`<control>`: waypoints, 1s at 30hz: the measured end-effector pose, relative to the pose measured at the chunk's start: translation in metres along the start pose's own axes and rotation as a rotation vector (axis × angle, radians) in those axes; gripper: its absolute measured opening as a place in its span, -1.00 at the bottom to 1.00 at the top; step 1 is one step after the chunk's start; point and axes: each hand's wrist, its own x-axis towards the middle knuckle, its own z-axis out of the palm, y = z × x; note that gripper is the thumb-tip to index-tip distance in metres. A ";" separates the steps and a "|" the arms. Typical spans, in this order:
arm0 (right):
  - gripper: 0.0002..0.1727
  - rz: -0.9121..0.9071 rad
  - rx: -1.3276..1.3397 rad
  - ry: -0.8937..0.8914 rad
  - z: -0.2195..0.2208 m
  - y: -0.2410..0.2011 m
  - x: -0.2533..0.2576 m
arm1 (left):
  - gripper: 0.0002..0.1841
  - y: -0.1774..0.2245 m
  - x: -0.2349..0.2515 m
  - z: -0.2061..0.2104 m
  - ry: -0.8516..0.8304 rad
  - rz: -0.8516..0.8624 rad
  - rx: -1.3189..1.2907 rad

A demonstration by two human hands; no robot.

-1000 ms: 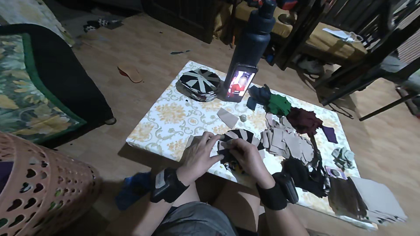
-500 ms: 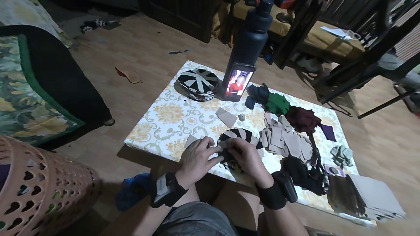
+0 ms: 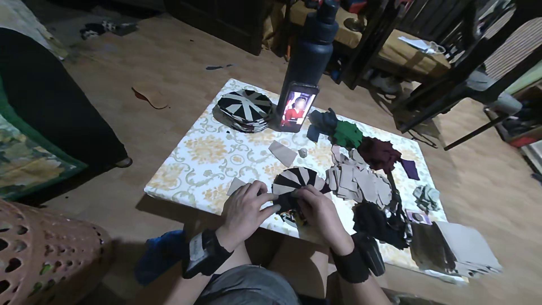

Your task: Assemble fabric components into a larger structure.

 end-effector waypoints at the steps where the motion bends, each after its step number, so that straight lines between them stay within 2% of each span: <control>1: -0.75 0.007 0.007 0.006 -0.002 0.000 0.000 | -0.69 0.000 0.000 -0.001 0.009 -0.020 -0.030; 3: -0.77 -0.023 0.042 0.112 -0.005 0.000 0.002 | -0.69 0.001 0.000 -0.006 0.075 -0.086 -0.155; 6: -0.70 -0.130 -0.010 0.205 -0.007 -0.003 0.007 | -0.71 -0.004 0.002 -0.018 0.283 -0.126 -0.432; 9: -0.39 -0.225 -0.140 0.032 0.006 0.001 0.010 | -0.70 -0.016 0.003 -0.036 0.392 -0.147 -0.538; 12: -0.09 -0.130 -0.277 -0.152 0.025 0.001 0.009 | -0.69 -0.028 0.002 -0.052 0.425 -0.179 -0.531; 19: -0.06 0.200 -0.408 0.033 0.054 -0.022 0.016 | -0.76 -0.036 -0.010 -0.067 0.471 -0.211 -0.526; 21: -0.10 0.194 -0.451 0.148 0.058 -0.031 0.018 | -0.75 -0.037 -0.015 -0.070 0.465 -0.222 -0.515; 24: -0.36 0.035 -0.357 0.280 0.058 -0.060 0.023 | -0.76 -0.037 -0.024 -0.072 0.463 -0.231 -0.542; 27: -0.70 -0.089 -0.166 0.221 0.071 -0.086 0.028 | -0.76 -0.037 -0.034 -0.068 0.397 -0.244 -0.567; 30: -0.80 -0.134 -0.144 0.185 0.088 -0.087 0.036 | -0.75 -0.038 -0.040 -0.065 0.230 -0.245 -0.585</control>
